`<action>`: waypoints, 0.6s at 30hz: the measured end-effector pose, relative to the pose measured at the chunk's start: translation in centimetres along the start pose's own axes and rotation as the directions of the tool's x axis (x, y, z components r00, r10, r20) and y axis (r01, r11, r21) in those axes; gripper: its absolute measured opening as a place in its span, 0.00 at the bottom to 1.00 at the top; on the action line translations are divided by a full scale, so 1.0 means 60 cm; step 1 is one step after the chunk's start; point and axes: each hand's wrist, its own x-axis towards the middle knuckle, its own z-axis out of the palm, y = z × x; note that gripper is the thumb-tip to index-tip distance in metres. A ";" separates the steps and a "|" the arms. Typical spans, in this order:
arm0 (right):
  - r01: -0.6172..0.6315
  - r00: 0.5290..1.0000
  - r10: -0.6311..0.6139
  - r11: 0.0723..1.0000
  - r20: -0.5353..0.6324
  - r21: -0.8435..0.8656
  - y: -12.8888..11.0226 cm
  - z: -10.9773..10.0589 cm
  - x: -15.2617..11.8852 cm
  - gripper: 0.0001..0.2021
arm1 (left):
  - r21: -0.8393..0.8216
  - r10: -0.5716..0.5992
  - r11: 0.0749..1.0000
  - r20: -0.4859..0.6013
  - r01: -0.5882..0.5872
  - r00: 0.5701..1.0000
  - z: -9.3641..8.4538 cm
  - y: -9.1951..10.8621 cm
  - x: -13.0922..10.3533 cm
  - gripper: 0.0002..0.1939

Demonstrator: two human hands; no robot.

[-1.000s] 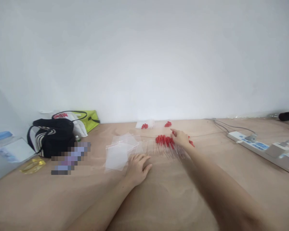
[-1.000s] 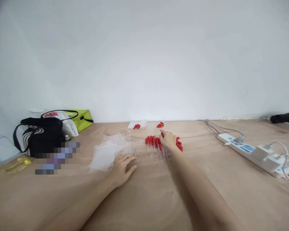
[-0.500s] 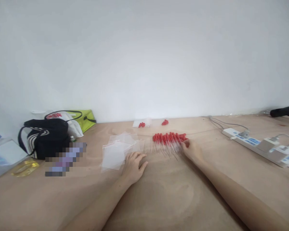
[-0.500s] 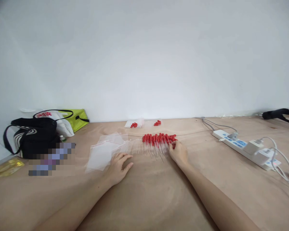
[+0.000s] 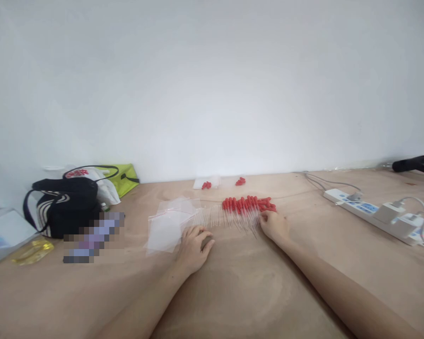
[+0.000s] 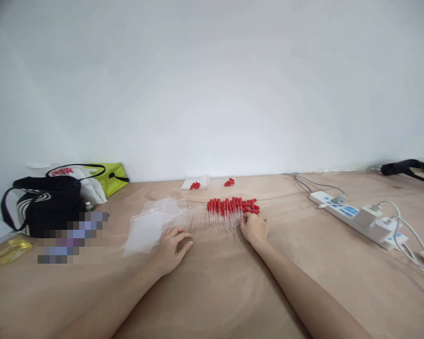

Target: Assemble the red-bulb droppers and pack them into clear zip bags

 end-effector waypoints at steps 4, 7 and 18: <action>0.041 0.999 -0.041 0.999 -0.027 0.000 -0.009 0.001 -0.004 0.13 | 0.004 0.006 1.000 -0.005 -0.006 1.000 0.000 0.000 -0.001 0.07; 0.084 0.995 -0.084 0.996 -0.055 -0.008 -0.013 0.003 -0.004 0.13 | 0.016 0.002 1.000 -0.009 -0.002 1.000 0.000 0.001 -0.001 0.07; 0.034 0.996 -0.039 0.998 -0.085 -0.055 0.004 0.008 0.040 0.13 | 0.016 -0.060 0.998 -0.055 0.061 0.997 0.001 -0.001 0.005 0.07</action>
